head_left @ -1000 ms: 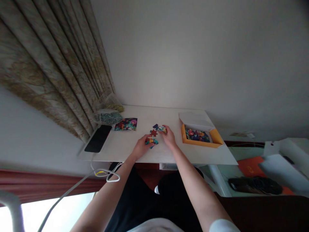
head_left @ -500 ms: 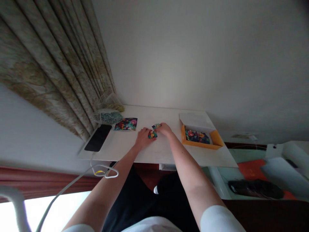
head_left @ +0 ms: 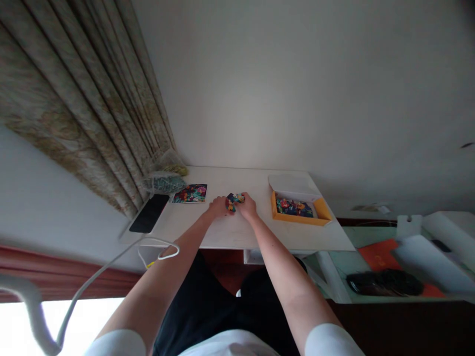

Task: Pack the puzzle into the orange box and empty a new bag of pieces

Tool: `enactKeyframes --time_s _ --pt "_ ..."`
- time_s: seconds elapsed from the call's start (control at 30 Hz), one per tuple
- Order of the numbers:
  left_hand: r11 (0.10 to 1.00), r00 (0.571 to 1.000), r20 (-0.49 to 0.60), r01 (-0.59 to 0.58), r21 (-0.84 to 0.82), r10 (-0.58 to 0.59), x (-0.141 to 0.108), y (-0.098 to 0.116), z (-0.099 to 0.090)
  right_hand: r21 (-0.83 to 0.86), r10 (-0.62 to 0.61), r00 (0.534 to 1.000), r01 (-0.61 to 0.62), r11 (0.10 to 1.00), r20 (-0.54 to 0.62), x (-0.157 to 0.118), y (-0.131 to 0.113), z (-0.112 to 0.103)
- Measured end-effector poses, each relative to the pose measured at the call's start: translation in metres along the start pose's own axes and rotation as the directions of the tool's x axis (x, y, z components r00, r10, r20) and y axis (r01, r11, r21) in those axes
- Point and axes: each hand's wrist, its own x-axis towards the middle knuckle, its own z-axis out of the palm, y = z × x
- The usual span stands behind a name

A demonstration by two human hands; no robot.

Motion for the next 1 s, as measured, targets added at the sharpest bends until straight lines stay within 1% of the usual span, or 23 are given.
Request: enactKeyframes --time_s 0.1,0.2,0.27,0.37,0.47,0.53,0.57,0.6,0.63,0.67,0.73,0.77,0.87,0.93,1.0 --pt "0.999 0.999 0.008 0.042 -0.005 -0.042 0.001 0.001 -0.001 0.116 -0.032 0.999 0.033 0.993 -0.005 -0.004 0.006 0.001" --pt "0.998 1.0 -0.004 0.024 -0.062 -0.024 -0.006 -0.003 -0.002 0.174 -0.074 0.997 0.075 0.982 -0.012 -0.01 0.012 0.002" --pt "0.993 1.0 -0.03 -0.01 -0.114 0.007 -0.014 -0.007 -0.002 0.136 -0.086 0.996 0.086 0.987 -0.006 -0.013 0.014 0.001" --pt "0.984 0.997 -0.067 -0.048 -0.173 0.037 -0.024 -0.016 -0.002 0.024 -0.089 0.996 0.089 0.996 0.015 -0.017 0.01 -0.001" --pt "0.951 0.994 -0.11 -0.056 -0.303 0.024 -0.027 -0.026 -0.003 -0.082 -0.081 0.996 0.084 0.993 0.038 -0.017 0.003 -0.002" --pt "0.917 0.992 -0.128 -0.063 -0.395 0.013 -0.026 -0.032 -0.005 -0.1 -0.067 0.997 0.071 0.992 0.049 -0.015 -0.001 -0.002" --pt "0.898 0.994 -0.105 -0.073 -0.434 0.03 -0.024 -0.035 -0.006 -0.091 -0.056 0.997 0.061 0.994 0.052 -0.014 -0.003 -0.002" --pt "0.881 0.996 -0.053 -0.086 -0.466 0.069 -0.023 -0.037 -0.008 -0.075 -0.04 0.998 0.044 0.996 0.053 -0.012 -0.005 -0.002" --pt "0.863 0.992 0.024 -0.096 -0.495 0.124 -0.021 -0.039 -0.009 -0.059 -0.018 0.998 0.021 0.998 0.054 -0.01 -0.007 -0.002" --pt "0.85 0.977 0.108 -0.103 -0.516 0.184 -0.02 -0.039 -0.01 -0.047 0.009 0.998 -0.006 0.999 0.057 -0.008 -0.009 -0.002" --pt "0.867 0.937 0.234 -0.12 -0.484 0.26 -0.018 -0.038 -0.011 -0.049 0.071 0.995 -0.068 0.997 0.071 -0.002 -0.014 -0.002" --pt "0.892 0.926 0.264 -0.138 -0.431 0.271 -0.017 -0.036 -0.011 -0.059 0.098 0.992 -0.094 0.994 0.083 0.001 -0.017 -0.002" --pt "0.95 0.924 0.266 -0.219 -0.222 0.275 -0.017 -0.029 -0.011 -0.113 0.166 0.979 -0.153 0.982 0.117 0.007 -0.027 -0.002" --pt "0.96 0.922 0.268 -0.261 -0.104 0.28 -0.018 -0.025 -0.012 -0.154 0.2 0.973 -0.182 0.971 0.115 0.009 -0.033 -0.002" --pt "0.963 0.929 0.264 -0.27 -0.003 0.261 -0.02 -0.023 -0.014 -0.181 0.221 0.971 -0.202 0.963 0.096 0.009 -0.039 -0.001"
